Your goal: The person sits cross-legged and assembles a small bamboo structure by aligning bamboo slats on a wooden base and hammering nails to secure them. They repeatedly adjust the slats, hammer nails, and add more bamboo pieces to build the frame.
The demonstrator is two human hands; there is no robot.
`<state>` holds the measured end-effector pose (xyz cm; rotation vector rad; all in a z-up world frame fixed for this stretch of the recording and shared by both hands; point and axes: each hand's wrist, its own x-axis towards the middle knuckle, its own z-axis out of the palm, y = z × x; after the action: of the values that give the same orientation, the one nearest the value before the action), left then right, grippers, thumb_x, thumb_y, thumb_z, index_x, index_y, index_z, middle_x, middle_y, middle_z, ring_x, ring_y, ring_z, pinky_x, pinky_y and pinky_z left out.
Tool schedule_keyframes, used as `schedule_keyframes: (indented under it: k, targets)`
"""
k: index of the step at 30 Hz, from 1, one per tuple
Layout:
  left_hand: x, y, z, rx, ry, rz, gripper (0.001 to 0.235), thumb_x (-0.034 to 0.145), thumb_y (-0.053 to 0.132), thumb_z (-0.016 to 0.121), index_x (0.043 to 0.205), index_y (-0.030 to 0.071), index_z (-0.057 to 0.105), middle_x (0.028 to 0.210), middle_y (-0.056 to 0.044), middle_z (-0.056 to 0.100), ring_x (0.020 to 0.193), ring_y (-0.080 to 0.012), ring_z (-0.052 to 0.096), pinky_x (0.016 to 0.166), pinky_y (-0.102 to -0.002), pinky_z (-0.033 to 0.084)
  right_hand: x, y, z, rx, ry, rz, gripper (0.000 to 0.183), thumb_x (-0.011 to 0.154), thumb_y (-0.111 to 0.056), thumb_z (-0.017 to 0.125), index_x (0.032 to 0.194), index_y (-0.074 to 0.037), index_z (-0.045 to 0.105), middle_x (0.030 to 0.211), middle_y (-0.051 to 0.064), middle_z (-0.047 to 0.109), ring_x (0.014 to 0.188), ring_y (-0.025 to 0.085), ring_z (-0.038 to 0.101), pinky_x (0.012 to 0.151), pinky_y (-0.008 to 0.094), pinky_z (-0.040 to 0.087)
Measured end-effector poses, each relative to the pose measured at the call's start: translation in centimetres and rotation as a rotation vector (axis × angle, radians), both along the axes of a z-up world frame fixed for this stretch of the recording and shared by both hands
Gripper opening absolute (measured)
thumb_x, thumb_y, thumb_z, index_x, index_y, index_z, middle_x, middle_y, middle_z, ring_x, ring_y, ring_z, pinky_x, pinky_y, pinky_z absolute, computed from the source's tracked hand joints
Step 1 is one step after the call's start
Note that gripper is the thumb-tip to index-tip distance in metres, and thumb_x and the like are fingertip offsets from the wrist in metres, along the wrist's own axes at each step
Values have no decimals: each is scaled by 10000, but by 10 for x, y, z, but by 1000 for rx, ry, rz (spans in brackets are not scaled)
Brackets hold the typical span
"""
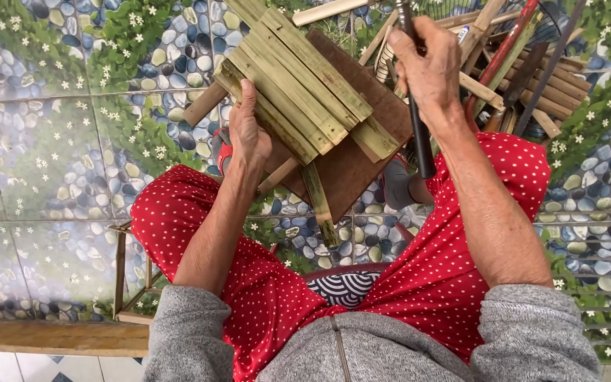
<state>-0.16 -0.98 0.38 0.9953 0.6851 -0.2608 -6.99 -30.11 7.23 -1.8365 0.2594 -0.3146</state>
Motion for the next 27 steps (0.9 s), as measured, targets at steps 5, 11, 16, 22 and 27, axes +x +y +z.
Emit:
schedule_keyframes:
  k: [5, 11, 16, 22, 27]
  targets:
    - [3, -16, 7, -28, -45, -88, 469, 714, 424, 853, 998, 64, 753, 1029, -85, 797, 993, -231, 759, 934, -425, 648, 0, 9, 11, -142, -14, 56, 174, 1160, -146, 634, 1129, 24, 658, 738, 49, 628, 480, 102, 561, 341, 202, 492]
    - [18, -1, 22, 112, -166, -363, 673, 740, 345, 849, 1244, -47, 636, 1208, -171, 752, 1129, -329, 733, 987, -550, 642, -2, 20, 19, -132, 62, 89, 257, 1134, -182, 628, 927, -43, 566, 677, 40, 547, 441, 118, 534, 315, 244, 465]
    - [23, 27, -17, 1414, -446, -871, 693, 945, 847, 478, 731, 209, 311, 652, 55, 266, 565, -104, 255, 471, -309, 243, -4, 28, 25, -111, 125, 104, 198, 1125, -169, 629, 982, -33, 608, 650, 18, 536, 449, 111, 528, 322, 245, 471]
    - [19, 36, -21, 1734, -533, -1014, 752, 972, 908, 356, 690, 212, 318, 595, 52, 261, 502, -88, 237, 393, -287, 194, -2, 31, 5, -241, 46, 121, 275, 1136, -292, 597, 1062, -32, 649, 913, 61, 685, 601, 114, 669, 470, 206, 570]
    - [9, 33, -9, 1558, -555, -968, 641, 993, 771, 533, 735, 187, 485, 563, 59, 384, 471, -89, 363, 392, -286, 277, 3, 27, -40, -249, 88, 69, 229, 1095, -327, 600, 1051, -109, 654, 977, 46, 674, 881, 183, 650, 781, 387, 620]
